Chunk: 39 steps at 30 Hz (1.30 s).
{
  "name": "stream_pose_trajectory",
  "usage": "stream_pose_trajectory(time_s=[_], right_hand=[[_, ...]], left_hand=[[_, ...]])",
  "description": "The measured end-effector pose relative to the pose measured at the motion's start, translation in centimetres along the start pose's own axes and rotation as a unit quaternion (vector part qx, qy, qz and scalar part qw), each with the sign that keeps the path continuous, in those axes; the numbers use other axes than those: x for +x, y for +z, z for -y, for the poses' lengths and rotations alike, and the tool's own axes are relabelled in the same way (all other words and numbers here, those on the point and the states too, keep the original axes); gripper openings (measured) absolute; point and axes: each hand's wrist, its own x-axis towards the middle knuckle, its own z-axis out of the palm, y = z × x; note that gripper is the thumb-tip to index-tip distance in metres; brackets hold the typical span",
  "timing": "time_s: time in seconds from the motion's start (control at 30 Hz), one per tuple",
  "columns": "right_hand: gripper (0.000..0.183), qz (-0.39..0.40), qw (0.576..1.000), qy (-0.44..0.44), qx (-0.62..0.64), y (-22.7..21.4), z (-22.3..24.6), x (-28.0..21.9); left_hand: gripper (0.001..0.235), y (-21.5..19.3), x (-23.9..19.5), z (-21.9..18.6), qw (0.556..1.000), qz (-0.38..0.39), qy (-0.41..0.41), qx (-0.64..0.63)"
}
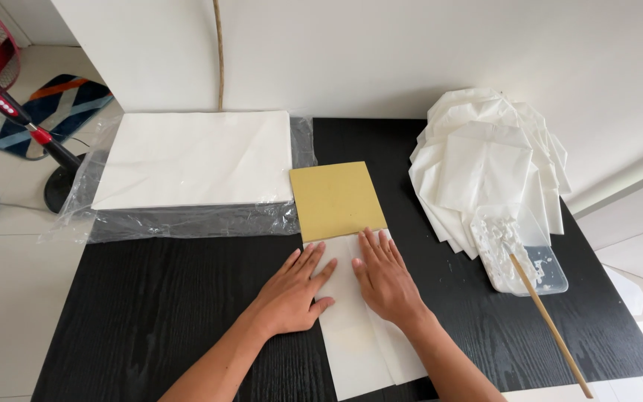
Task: The person folds a white sheet of paper on a black table, then uses a brush to apply a white paste to the folded edges. They press the edges together and lift the folded paper to show the result.
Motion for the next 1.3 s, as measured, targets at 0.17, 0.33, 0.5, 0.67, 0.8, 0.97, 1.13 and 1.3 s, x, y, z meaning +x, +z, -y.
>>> stream_pose_trajectory(time_s=[0.17,0.33,0.5,0.67,0.8,0.97,1.13,1.3], right_hand=[[0.068,0.022,0.997,-0.046,-0.057,1.2,1.0,-2.1],[0.071,0.000,0.988,-0.059,-0.145,2.1,3.4,-7.8],[0.093,0.079,0.994,-0.045,-0.065,2.2,6.0,-12.4],[0.097,0.079,0.989,-0.025,0.120,3.6,5.8,-15.5],[0.083,-0.060,0.991,-0.028,0.114,3.1,3.3,-16.4],[0.088,-0.009,0.996,0.067,-0.066,2.4,2.0,-17.5],[0.095,-0.016,0.984,0.027,-0.176,4.2,1.9,-19.6],[0.088,0.084,0.994,0.067,-0.023,2.5,2.9,-19.6]], left_hand=[[0.072,-0.2,0.0,0.1,1.000,-0.012,-0.005,0.012],[0.072,-0.2,-0.3,0.0,1.000,-0.014,-0.001,0.009],[0.074,-0.8,-0.1,0.0,0.999,0.030,-0.013,0.014],[0.068,0.5,-0.2,0.7,1.000,-0.013,0.011,0.013],[0.060,0.7,-1.8,-1.3,0.992,-0.099,0.066,0.049],[0.069,1.4,-5.2,-7.2,1.000,0.001,0.027,0.003],[0.058,6.6,-6.4,-8.0,0.993,-0.109,0.051,0.013],[0.055,5.4,-7.5,-8.1,0.991,-0.110,0.061,-0.046]])
